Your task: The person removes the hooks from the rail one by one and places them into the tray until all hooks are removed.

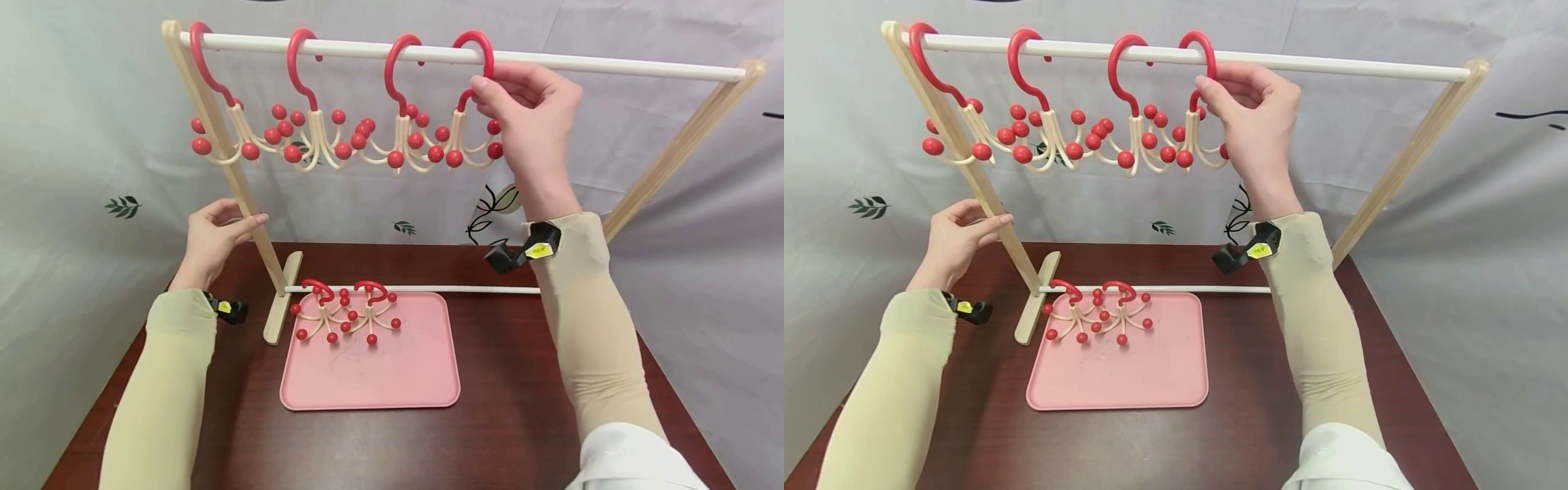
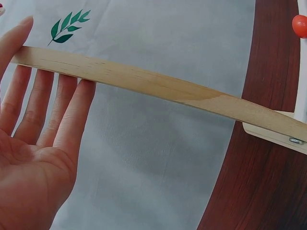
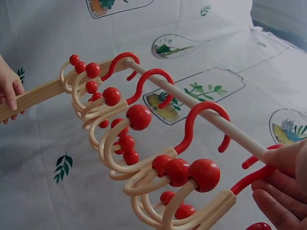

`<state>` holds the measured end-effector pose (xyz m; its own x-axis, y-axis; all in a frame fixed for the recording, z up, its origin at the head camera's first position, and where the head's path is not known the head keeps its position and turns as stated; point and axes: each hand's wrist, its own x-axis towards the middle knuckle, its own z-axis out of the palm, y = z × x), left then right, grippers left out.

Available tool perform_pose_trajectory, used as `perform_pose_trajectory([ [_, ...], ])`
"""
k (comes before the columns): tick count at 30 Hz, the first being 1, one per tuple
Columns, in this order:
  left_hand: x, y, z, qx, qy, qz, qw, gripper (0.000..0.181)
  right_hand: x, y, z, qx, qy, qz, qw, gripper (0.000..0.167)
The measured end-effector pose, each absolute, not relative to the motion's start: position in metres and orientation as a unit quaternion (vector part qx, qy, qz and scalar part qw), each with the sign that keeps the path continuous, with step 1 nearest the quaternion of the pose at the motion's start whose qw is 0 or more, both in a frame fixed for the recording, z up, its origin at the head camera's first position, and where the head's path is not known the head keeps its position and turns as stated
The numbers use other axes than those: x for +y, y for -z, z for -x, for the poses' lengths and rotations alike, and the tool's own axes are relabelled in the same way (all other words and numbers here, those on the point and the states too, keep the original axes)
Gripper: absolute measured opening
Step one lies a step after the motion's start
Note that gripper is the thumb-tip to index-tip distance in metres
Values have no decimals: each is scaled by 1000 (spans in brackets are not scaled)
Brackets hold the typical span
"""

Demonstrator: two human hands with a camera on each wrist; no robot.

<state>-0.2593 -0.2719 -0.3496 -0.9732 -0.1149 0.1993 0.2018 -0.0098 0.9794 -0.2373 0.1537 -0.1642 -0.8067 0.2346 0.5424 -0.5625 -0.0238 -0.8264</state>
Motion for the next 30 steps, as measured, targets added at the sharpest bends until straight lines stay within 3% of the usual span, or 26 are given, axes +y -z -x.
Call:
perform_pose_trajectory([
  [17, -273, 349, 259, -702, 703, 26, 110, 46, 191, 154, 214, -578, -737, -121, 328, 32],
  [23, -272, 349, 259, -704, 701, 28, 111, 48, 205, 162, 207, -574, -738, -118, 334, 40],
  [30, -272, 350, 260, -704, 700, 27, 113, 45, 209, 184, 191, -602, -721, -115, 323, 35],
])
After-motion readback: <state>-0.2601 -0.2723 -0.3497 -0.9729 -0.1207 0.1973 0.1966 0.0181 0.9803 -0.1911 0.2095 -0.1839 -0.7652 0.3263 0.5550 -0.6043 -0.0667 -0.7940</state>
